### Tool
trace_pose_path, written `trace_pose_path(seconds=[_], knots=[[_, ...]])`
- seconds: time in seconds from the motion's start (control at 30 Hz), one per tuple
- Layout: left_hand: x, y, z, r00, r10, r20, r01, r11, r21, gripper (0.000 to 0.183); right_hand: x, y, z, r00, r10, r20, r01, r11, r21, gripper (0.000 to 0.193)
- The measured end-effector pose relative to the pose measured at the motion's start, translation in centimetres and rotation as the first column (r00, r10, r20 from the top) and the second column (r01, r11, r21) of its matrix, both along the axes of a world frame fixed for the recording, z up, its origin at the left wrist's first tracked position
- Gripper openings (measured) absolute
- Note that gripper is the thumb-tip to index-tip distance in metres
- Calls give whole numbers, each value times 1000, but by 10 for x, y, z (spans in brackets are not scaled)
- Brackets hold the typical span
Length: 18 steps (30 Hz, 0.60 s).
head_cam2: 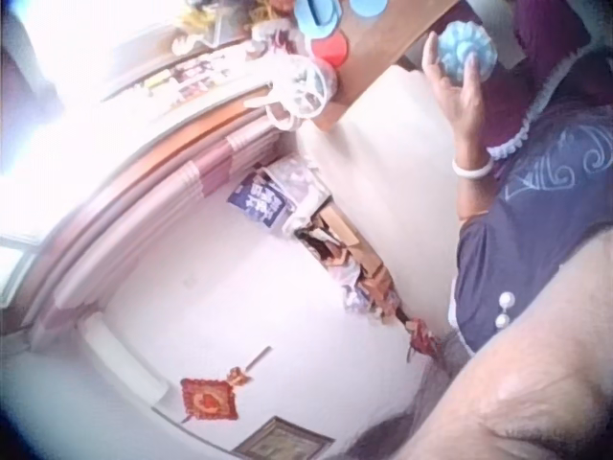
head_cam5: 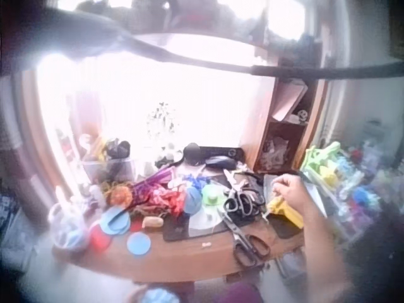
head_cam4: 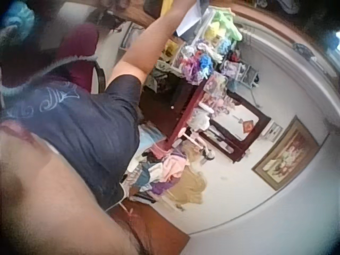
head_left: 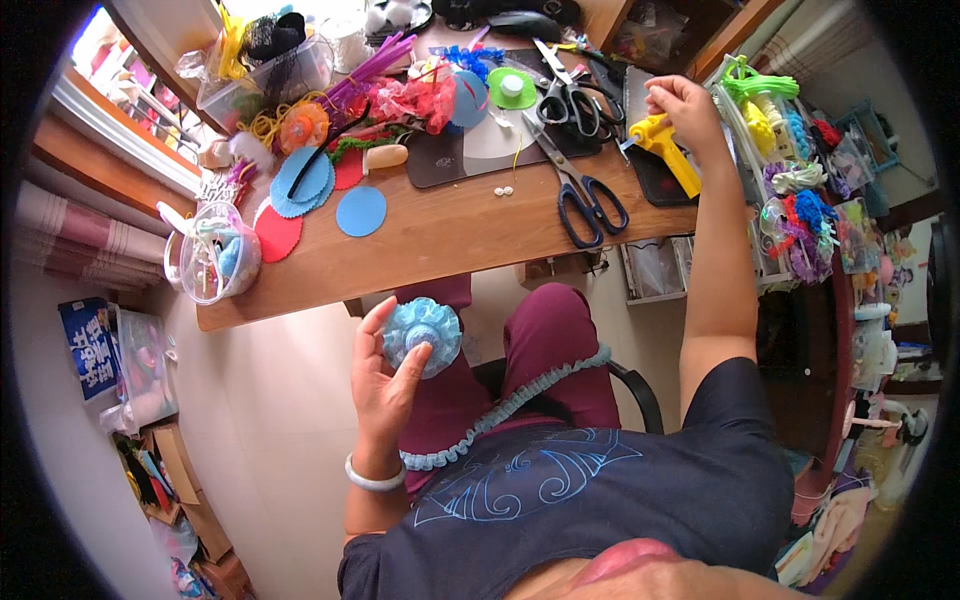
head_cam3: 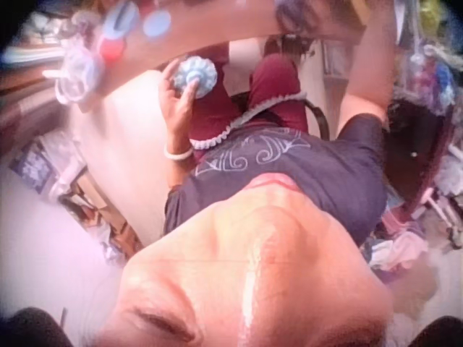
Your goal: The person assembles a decorative blue fabric flower by hand, shaping the petals and securing the center. They use scissors to trim the edges of the fabric and a hot glue gun to attach the flower to a ruffled ribbon. The person also uses a lighter to singe the edges of the fabric to prevent fraying.
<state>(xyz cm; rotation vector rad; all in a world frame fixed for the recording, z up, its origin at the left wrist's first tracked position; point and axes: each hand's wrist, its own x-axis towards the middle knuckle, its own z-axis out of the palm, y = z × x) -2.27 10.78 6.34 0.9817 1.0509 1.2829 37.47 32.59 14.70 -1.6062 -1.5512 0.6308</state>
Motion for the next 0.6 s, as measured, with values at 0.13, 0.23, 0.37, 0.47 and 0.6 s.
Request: trace_pose_path(seconds=[0.13, 0.23, 0.37, 0.47, 0.6], knots=[[6, 14, 9, 998, -17, 52, 16, 1000, 17, 63, 14, 44, 4, 990, -94, 101, 92, 995, 26, 21], [7, 20, 18, 997, 16, 79, -17, 1000, 9, 68, 11, 66, 2, 972, -186, 141, 168, 977, 130, 24], [-3, 33, 9, 960, 52, -275, -7, 987, 162, 77, -28, 49, 16, 993, 102, 50, -104, 994, 37, 22], [-1, 25, 17, 997, -29, -76, 31, 999, 25, 81, -82, 5, 18, 931, 366, -22, -366, 931, -6, 25], [6, 33, 25, 968, -102, 229, 108, 994, -16, 84, -147, -56, 16, 815, 577, -58, -580, 813, -57, 21]])
